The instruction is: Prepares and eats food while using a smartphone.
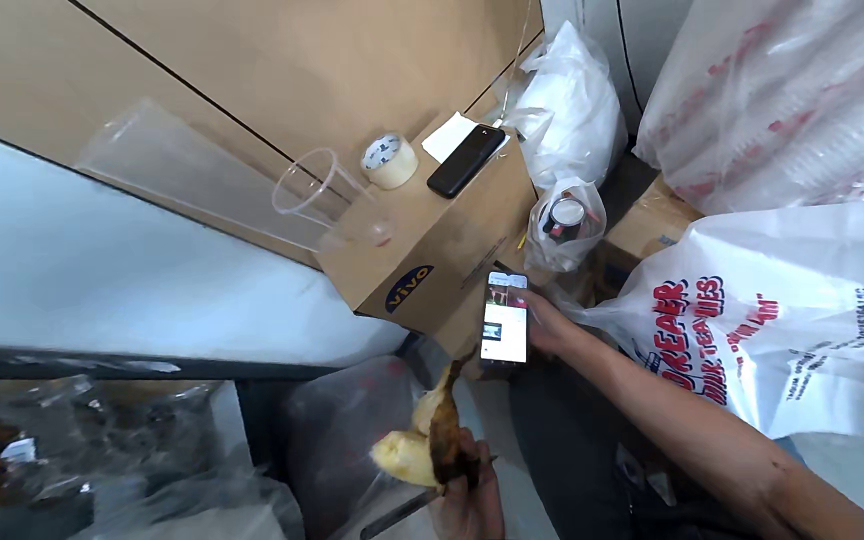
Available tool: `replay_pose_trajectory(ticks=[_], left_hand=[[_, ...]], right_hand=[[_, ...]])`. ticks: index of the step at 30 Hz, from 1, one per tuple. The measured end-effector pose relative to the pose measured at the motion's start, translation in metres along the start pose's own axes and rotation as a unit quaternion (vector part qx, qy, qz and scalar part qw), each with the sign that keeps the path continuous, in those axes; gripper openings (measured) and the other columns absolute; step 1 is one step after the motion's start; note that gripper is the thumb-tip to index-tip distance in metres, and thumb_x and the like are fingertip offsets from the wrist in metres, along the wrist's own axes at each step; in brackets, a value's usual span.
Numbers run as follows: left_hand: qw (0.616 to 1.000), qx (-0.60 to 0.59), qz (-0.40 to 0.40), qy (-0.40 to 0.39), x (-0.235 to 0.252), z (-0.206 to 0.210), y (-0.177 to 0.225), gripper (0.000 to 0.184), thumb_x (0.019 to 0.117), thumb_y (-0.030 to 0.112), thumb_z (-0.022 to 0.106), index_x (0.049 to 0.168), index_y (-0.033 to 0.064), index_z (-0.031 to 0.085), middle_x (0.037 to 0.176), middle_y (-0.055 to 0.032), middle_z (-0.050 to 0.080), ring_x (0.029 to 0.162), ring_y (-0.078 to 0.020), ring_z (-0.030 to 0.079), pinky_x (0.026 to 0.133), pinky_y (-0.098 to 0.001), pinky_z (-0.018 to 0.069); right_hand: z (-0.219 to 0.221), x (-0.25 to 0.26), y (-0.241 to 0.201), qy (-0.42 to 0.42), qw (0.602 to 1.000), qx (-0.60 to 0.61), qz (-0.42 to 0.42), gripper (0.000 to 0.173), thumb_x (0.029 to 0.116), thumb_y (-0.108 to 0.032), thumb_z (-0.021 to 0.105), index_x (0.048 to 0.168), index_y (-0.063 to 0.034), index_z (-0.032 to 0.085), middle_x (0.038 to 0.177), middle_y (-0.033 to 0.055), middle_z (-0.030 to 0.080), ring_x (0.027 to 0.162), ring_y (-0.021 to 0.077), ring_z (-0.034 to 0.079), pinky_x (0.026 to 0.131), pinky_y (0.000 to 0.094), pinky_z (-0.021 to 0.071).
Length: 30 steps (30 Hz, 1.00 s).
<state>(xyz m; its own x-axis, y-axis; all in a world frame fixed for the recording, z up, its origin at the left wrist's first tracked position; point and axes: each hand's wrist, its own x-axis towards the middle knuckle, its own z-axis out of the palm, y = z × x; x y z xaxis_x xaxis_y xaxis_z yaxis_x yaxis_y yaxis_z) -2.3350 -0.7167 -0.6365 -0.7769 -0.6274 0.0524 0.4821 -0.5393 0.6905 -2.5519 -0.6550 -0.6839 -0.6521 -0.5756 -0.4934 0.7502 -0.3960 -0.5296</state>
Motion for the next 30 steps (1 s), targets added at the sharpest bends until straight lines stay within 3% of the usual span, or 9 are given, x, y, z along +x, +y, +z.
replay_pose_trajectory(ticks=[5,11,19,30], left_hand=[[0.999,0.035,0.031,0.008,0.013,0.004,-0.002,0.028,0.0778,0.029,0.084,0.103,0.018,0.079,0.097,0.0009,0.077,0.083,-0.0059,0.073,0.073,-0.0194,0.0591],[0.997,0.055,0.014,0.057,0.019,0.015,-0.029,0.028,0.0773,0.026,0.087,0.1,0.017,0.073,0.095,0.0018,0.076,0.072,-0.0035,0.07,0.063,-0.0171,0.0569],[0.997,0.057,0.002,0.056,0.016,0.027,-0.043,0.024,0.079,0.024,0.086,0.099,0.0173,0.074,0.097,0.0012,0.076,0.072,-0.0033,0.07,0.061,-0.0168,0.0563],[0.997,0.057,-0.012,0.054,0.014,0.024,-0.045,0.027,0.0767,0.025,0.087,0.099,0.0164,0.075,0.095,0.0001,0.076,0.072,-0.0043,0.07,0.062,-0.0174,0.0567]], right_hand=[[-0.012,-0.077,-0.028,-0.019,1.0,-0.016,0.019,0.051,0.1112,-0.045,0.027,0.143,-0.0108,0.046,0.121,0.0088,0.065,0.107,0.0162,0.066,0.09,0.0368,0.0572],[-0.026,-0.143,-0.039,-0.012,0.998,-0.054,0.015,0.052,0.1117,-0.045,0.022,0.142,-0.0112,0.047,0.117,0.0059,0.068,0.104,0.0136,0.069,0.088,0.0337,0.0585],[-0.036,-0.16,-0.04,-0.022,0.998,-0.061,-0.005,0.052,0.1117,-0.042,0.017,0.125,-0.011,0.056,0.099,0.001,0.071,0.091,0.0087,0.07,0.081,0.0288,0.0598],[-0.045,-0.159,-0.04,0.027,0.997,-0.07,0.002,0.046,0.1123,-0.04,0.027,0.122,-0.0097,0.06,0.096,0.0023,0.072,0.087,0.0095,0.071,0.079,0.029,0.0606]])
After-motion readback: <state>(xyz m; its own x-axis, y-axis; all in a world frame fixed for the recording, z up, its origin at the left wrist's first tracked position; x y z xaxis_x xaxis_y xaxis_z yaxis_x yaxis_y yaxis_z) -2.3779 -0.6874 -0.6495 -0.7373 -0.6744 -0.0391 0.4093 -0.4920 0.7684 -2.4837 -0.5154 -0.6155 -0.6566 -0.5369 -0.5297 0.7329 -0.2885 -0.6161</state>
